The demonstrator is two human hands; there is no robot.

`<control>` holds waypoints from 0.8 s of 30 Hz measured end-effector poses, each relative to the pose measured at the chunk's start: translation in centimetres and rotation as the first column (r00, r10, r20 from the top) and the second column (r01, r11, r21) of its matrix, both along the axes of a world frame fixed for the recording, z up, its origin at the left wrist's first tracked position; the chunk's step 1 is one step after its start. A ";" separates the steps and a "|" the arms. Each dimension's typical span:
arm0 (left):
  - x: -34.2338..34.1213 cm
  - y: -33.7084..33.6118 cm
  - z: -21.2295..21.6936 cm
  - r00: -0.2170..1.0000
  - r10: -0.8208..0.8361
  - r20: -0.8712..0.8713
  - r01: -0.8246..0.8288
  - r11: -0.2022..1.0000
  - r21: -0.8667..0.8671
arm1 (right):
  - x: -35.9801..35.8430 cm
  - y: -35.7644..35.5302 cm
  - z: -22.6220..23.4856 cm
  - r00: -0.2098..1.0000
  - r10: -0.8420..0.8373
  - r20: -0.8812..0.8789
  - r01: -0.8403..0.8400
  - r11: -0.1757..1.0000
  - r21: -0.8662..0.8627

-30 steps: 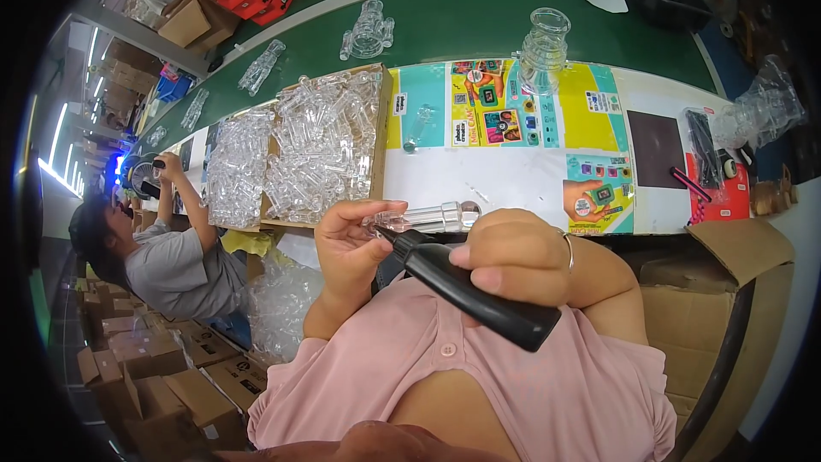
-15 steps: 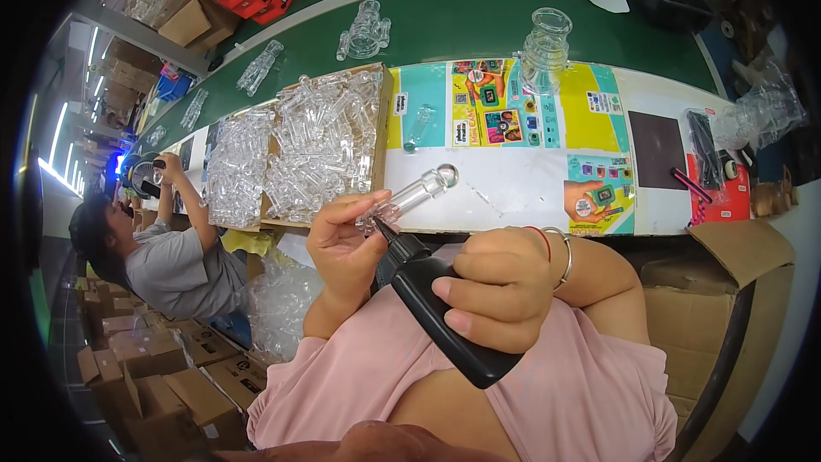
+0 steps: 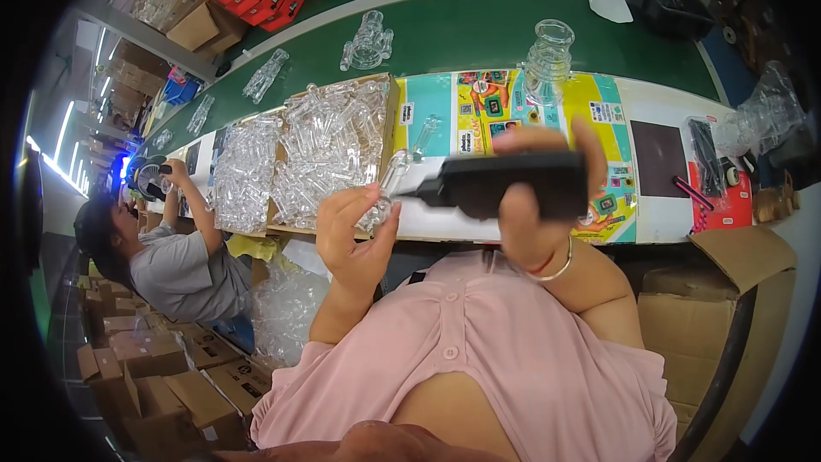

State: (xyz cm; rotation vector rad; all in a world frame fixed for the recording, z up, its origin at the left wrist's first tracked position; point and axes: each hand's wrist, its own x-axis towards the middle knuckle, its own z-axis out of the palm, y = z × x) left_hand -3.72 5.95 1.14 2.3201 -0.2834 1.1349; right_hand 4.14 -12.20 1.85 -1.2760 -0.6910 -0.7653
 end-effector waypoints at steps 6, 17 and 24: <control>0.1 0.8 -0.8 0.994 -0.062 -0.090 0.041 0.974 -0.221 | 4.8 1.7 -5.2 0.624 0.525 -0.578 -0.134 0.802 0.583; 2.6 -0.1 -3.9 0.666 -0.713 -0.217 0.080 0.357 -0.930 | 9.3 2.6 -14.2 0.470 0.538 -0.699 -0.022 0.799 0.601; 5.9 -2.5 -4.4 0.615 -0.759 -0.214 0.037 0.299 -0.953 | 2.3 -1.5 -10.8 0.355 0.656 -0.666 -0.300 0.755 0.583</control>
